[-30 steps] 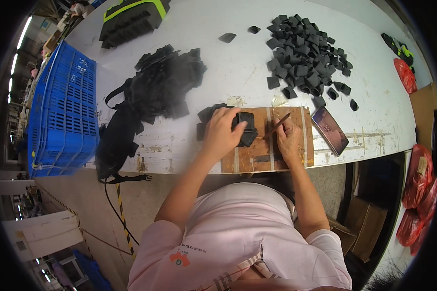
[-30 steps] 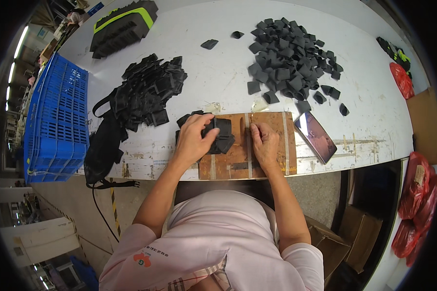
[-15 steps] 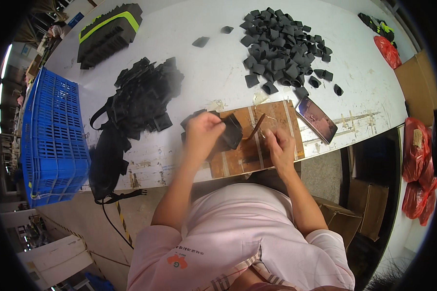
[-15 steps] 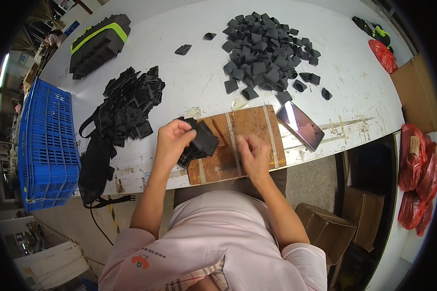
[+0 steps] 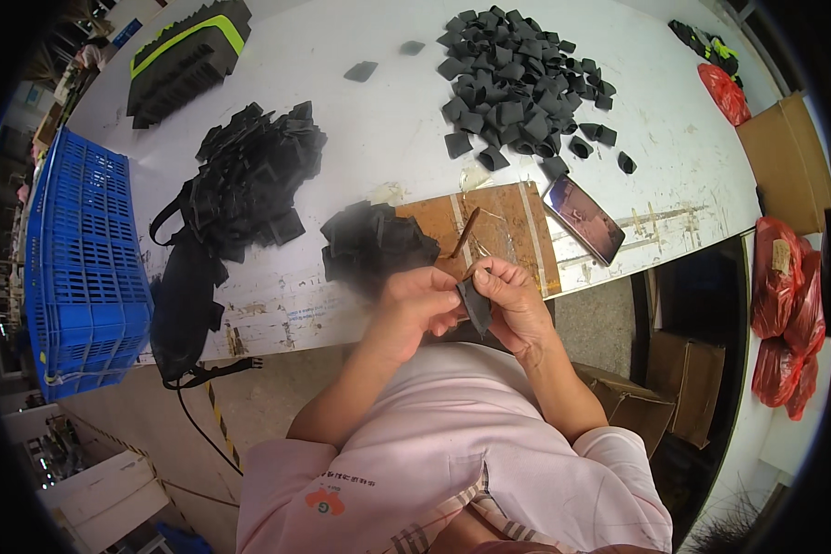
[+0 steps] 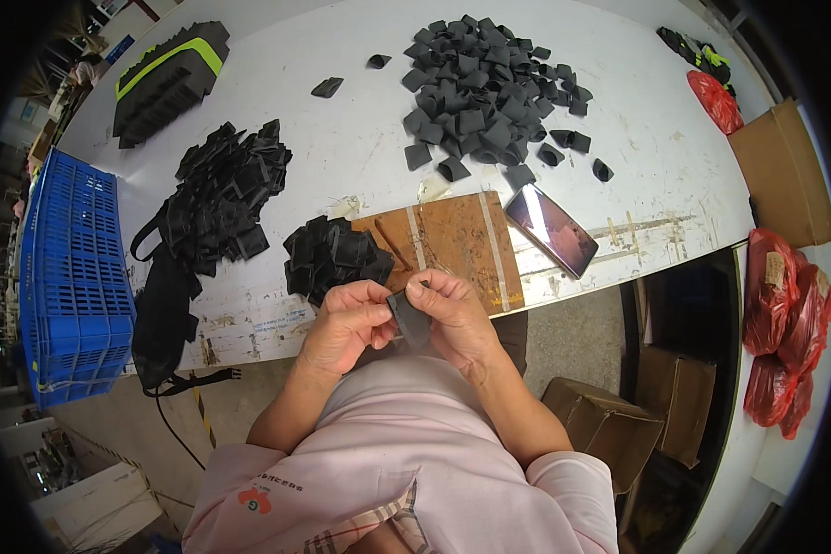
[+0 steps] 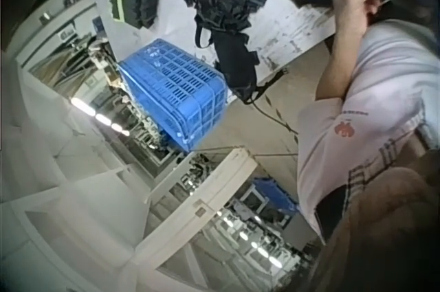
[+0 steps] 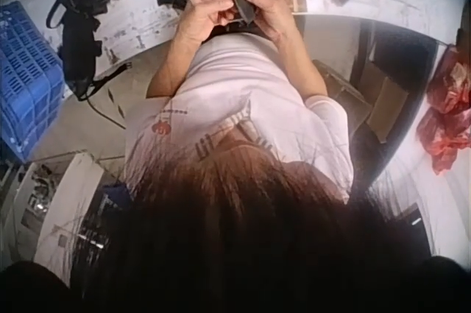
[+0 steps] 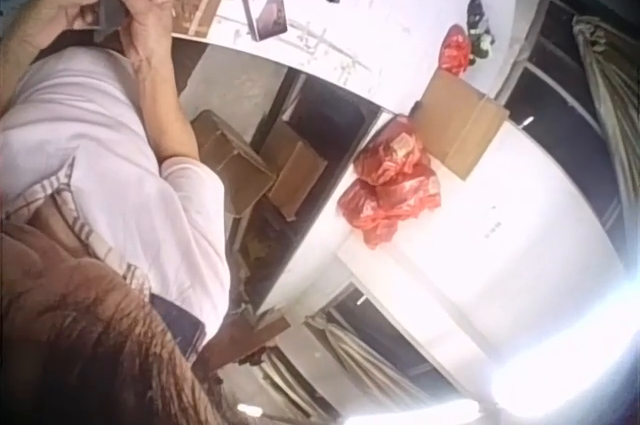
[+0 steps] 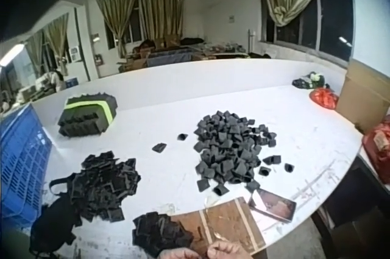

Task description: Assembling small black rubber components by hand at a workbench.

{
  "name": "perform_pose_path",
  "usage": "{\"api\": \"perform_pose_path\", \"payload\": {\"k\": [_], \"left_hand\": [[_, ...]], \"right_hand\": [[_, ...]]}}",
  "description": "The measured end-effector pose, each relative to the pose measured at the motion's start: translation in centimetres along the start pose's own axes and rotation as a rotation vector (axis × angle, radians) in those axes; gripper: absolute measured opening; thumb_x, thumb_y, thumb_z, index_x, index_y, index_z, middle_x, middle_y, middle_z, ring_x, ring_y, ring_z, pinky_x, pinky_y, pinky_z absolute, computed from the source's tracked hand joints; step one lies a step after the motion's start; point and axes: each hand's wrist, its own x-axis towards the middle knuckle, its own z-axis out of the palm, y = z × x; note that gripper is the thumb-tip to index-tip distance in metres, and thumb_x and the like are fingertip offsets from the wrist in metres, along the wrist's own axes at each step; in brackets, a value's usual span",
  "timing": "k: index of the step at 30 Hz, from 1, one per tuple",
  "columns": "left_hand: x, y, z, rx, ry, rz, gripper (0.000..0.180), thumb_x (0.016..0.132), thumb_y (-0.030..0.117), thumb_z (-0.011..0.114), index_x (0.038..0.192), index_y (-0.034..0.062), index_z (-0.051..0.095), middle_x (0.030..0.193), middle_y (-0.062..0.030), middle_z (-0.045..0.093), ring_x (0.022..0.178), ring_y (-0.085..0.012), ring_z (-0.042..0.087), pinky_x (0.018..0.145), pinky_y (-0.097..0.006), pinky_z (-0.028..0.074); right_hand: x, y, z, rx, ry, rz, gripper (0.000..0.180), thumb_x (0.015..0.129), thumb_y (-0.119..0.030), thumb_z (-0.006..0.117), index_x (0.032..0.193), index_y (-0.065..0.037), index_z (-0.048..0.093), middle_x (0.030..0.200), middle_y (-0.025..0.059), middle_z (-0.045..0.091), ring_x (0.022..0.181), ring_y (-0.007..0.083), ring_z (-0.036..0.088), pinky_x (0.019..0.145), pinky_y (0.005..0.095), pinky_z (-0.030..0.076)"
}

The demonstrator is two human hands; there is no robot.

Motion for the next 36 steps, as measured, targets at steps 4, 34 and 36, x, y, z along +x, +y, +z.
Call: {"api": "perform_pose_path", "payload": {"k": [4,34,36], "left_hand": [[-0.1,0.2,0.1,-0.037,0.008,-0.008,0.009,0.076,0.005,0.057,0.083,-0.0008,0.057,0.069,-0.0083,0.059,0.056,-0.0123,0.055,0.046,-0.021,0.041],[0.8,1.4,1.9,-0.519,-0.223,0.19,0.01,0.075,-0.004,0.052,0.084,0.0006,0.052,0.077,-0.0064,0.057,0.046,-0.0006,0.039,0.039,-0.018,0.03],[0.6,1.5,3.0,-0.045,0.146,0.367,0.013,0.074,-0.005,0.051,0.085,-0.0008,0.053,0.071,-0.0031,0.054,0.047,-0.0015,0.04,0.039,-0.018,0.029]], "right_hand": [[0.4,-0.3,-0.1,-0.011,-0.014,0.031,0.011,0.082,-0.014,0.059,0.079,-0.004,0.056,0.071,0.0043,0.06,0.061,0.0112,0.057,0.058,0.0249,0.049],[1.1,-2.1,1.2,-0.258,0.054,-0.153,0.005,0.073,-0.001,0.061,0.078,-0.002,0.062,0.066,-0.0011,0.054,0.052,0.0072,0.047,0.045,0.0196,0.035],[1.0,-1.8,1.0,-0.032,-0.031,-0.038,0.005,0.074,-0.002,0.061,0.079,-0.002,0.062,0.066,-0.0015,0.053,0.052,0.0062,0.045,0.045,0.0195,0.034]]}}
